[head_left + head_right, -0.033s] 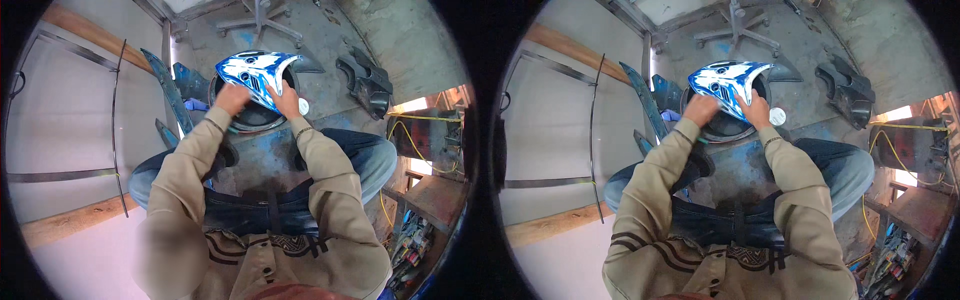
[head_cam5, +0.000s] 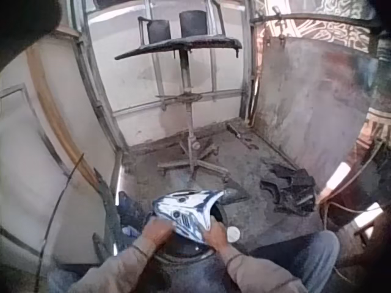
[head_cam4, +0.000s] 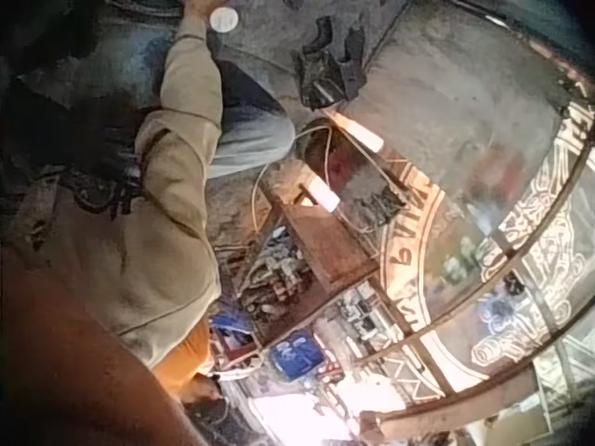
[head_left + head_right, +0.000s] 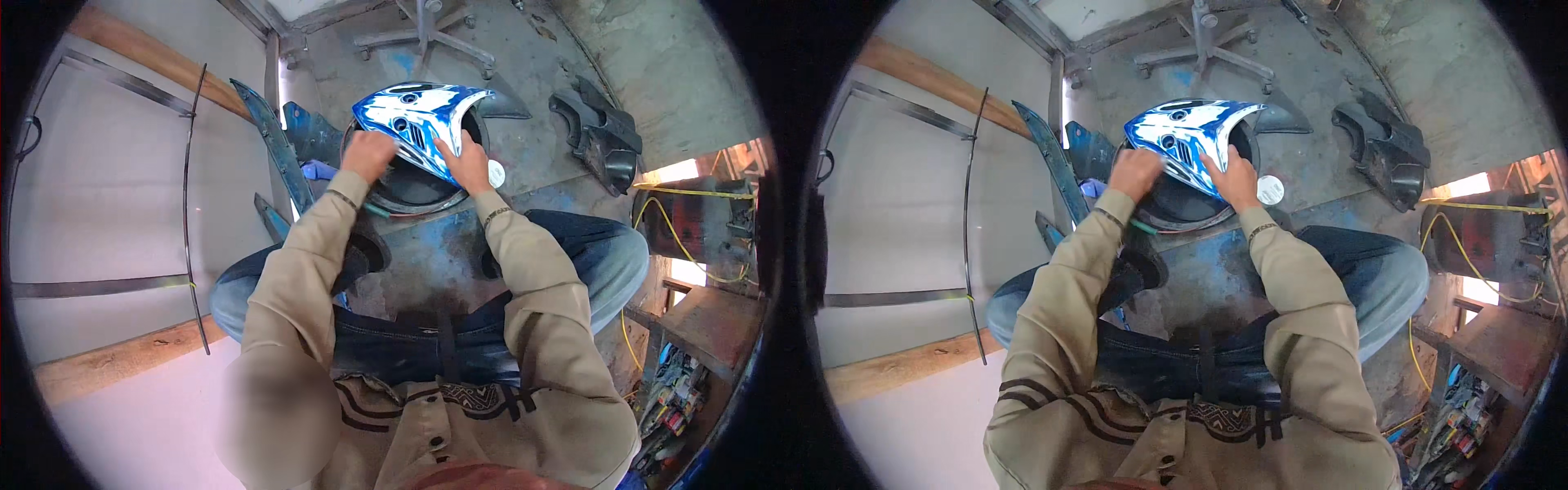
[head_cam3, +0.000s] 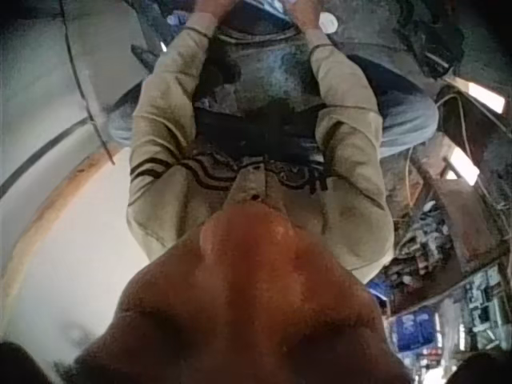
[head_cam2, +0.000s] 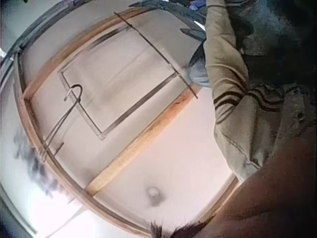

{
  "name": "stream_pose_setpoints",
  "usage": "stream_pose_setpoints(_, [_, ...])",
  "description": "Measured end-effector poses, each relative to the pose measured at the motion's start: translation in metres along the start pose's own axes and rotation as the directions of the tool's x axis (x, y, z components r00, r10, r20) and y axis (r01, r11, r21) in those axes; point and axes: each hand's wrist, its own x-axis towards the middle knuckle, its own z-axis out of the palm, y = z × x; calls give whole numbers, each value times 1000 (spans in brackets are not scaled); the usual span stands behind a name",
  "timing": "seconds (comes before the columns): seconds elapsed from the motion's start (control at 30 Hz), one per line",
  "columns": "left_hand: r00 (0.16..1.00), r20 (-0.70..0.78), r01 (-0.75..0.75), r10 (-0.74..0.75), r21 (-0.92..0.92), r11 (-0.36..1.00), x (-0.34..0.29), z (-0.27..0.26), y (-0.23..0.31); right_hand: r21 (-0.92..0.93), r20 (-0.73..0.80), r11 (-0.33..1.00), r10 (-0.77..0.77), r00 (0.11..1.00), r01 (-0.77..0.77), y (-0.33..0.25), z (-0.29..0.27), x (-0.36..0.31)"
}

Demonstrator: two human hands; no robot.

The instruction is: The person sands a blue and white motorcycle helmet part using a circular sanding pad, periodically dipping both the pad and the part into a bucket of water placed between their legs.

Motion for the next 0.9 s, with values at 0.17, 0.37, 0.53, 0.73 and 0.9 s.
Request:
stream_pose_setpoints(0.17, [999, 15, 53, -52, -85, 995, -6, 21, 37, -22, -12, 1000, -9, 1000, 8, -1, 5, 0])
stream_pose_setpoints(0.37, [981, -104, -184, 163, -252, 950, 3, 12, 41, -74, 7, 997, 16, 1000, -16, -9, -4, -2])
stream_pose_setpoints(0.53, [982, -179, 59, -62, -22, 998, -1, 6, -8, -32, 13, 999, 0, 1000, 1, -8, -3, -1])
stream_pose_setpoints(0.73, [961, -93, -275, 261, -205, 939, -2, 17, 82, -84, -39, 996, -5, 999, 2, -6, -2, -3])
stream_pose_setpoints(0.9, [978, -209, -1, -7, -40, 999, -8, 12, 0, -32, -30, 999, -36, 999, 35, -12, -4, -2])
